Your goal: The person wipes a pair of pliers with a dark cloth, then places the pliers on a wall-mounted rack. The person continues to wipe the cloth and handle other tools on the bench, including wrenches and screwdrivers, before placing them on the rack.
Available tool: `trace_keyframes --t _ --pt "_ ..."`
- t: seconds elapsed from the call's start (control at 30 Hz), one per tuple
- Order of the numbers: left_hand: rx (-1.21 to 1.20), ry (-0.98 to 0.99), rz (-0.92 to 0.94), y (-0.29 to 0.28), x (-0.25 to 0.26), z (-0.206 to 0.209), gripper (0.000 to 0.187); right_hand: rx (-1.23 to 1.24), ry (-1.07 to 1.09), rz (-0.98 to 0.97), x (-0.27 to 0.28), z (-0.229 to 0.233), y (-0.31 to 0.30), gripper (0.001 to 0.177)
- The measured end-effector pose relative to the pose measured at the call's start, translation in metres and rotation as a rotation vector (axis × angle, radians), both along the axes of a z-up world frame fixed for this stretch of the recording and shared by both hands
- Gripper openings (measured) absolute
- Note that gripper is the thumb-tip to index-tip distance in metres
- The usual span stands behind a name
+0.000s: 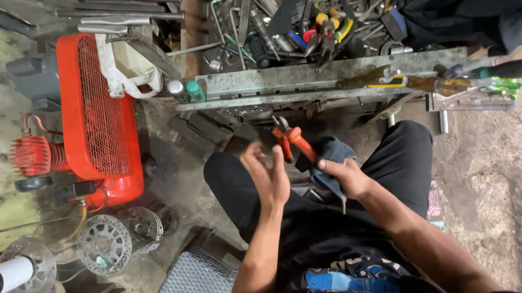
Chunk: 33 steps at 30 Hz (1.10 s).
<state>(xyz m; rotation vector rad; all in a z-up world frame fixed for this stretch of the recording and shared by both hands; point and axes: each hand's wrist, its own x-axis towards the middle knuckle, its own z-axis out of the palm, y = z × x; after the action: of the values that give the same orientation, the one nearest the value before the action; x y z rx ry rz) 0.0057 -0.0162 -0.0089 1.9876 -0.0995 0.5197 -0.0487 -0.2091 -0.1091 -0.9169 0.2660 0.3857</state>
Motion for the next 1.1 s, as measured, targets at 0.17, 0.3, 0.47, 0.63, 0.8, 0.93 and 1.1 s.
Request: trace_keyframes --t 0.17,0.3,0.47,0.63,0.8,0.93,1.1 --pt "-0.354 0.561 -0.227 0.001 -0.015 -0.035 0.035 -0.463 -0.511 -0.022 0.015 0.072 0.027 0.034" --pt "-0.522 0.588 -0.184 -0.001 -0.006 0.004 0.033 -0.707 -0.844 0.011 0.022 0.118 0.036 0.041" --pt "-0.611 0.467 -0.232 0.008 -0.012 -0.015 0.029 -0.865 -0.906 0.128 0.024 0.098 0.022 0.032" --pt "-0.627 0.451 -0.121 0.030 -0.005 -0.026 0.035 -0.830 -0.946 0.135 0.015 0.048 -0.008 0.022" --pt "-0.605 0.550 -0.348 0.053 -0.014 -0.006 0.038 -0.740 -0.652 -0.216 0.019 0.071 -0.018 0.047" --pt "-0.570 0.659 -0.419 0.041 -0.022 0.009 0.038 -0.834 -0.842 -0.186 0.038 0.094 -0.015 0.044" --pt "-0.418 0.700 -0.637 0.019 -0.031 0.037 0.038 -0.680 -0.842 0.062 0.054 0.131 0.001 0.039"
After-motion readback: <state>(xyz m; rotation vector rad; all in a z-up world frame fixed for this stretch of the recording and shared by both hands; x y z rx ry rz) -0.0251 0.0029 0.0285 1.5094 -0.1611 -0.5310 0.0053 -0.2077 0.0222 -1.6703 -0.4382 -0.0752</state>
